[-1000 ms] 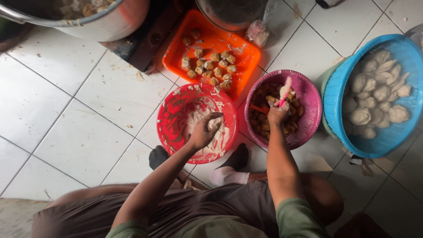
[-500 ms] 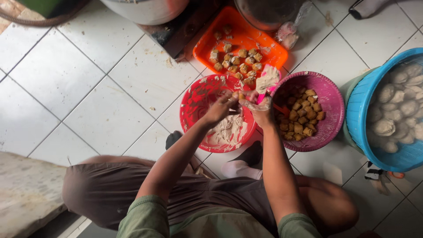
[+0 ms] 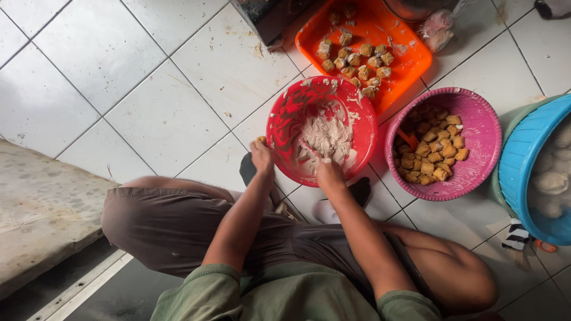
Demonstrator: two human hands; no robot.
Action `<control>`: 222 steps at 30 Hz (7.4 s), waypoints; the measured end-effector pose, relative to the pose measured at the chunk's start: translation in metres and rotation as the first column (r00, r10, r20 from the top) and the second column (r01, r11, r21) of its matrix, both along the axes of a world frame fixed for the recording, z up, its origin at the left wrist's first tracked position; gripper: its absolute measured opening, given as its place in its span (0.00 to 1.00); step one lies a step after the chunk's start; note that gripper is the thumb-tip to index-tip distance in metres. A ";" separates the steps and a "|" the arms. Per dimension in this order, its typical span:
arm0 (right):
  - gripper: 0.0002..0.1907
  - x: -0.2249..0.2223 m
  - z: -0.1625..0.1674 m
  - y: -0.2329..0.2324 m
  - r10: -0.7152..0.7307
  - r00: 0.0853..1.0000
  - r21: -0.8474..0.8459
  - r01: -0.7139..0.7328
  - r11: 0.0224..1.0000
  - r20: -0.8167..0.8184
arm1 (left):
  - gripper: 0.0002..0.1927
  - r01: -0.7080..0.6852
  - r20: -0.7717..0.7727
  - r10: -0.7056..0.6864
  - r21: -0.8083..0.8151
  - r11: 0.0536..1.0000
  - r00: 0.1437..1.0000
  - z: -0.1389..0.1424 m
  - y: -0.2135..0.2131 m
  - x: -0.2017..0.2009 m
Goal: The person scoops a white paste from a red bowl using a pink spatula and spreads it over small brown food items held in their left hand. They then place the coated items into an orange tray. The process is repeated continuously.
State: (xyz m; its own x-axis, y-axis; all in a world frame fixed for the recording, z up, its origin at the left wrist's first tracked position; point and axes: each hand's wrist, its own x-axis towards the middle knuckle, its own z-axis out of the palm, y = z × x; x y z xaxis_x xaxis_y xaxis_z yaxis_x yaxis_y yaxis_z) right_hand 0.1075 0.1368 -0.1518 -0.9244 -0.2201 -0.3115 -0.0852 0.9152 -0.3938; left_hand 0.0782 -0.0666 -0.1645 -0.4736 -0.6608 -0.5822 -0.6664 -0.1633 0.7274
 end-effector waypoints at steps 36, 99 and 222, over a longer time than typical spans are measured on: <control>0.18 -0.050 0.103 0.026 -0.463 0.878 -0.870 0.317 0.379 0.118 | 0.06 0.551 -0.547 -0.443 0.040 0.834 0.711 0.103 0.109 -0.028; 0.10 -0.062 0.178 0.083 -0.311 0.658 -0.418 -0.005 0.909 -0.686 | 0.21 0.802 -0.763 -0.465 0.115 0.586 0.449 0.199 0.089 -0.091; 0.21 -0.084 0.119 0.118 -0.574 0.800 -0.905 0.099 0.414 -0.175 | 0.15 0.837 -0.493 -0.854 -0.386 0.388 0.168 0.168 0.158 -0.103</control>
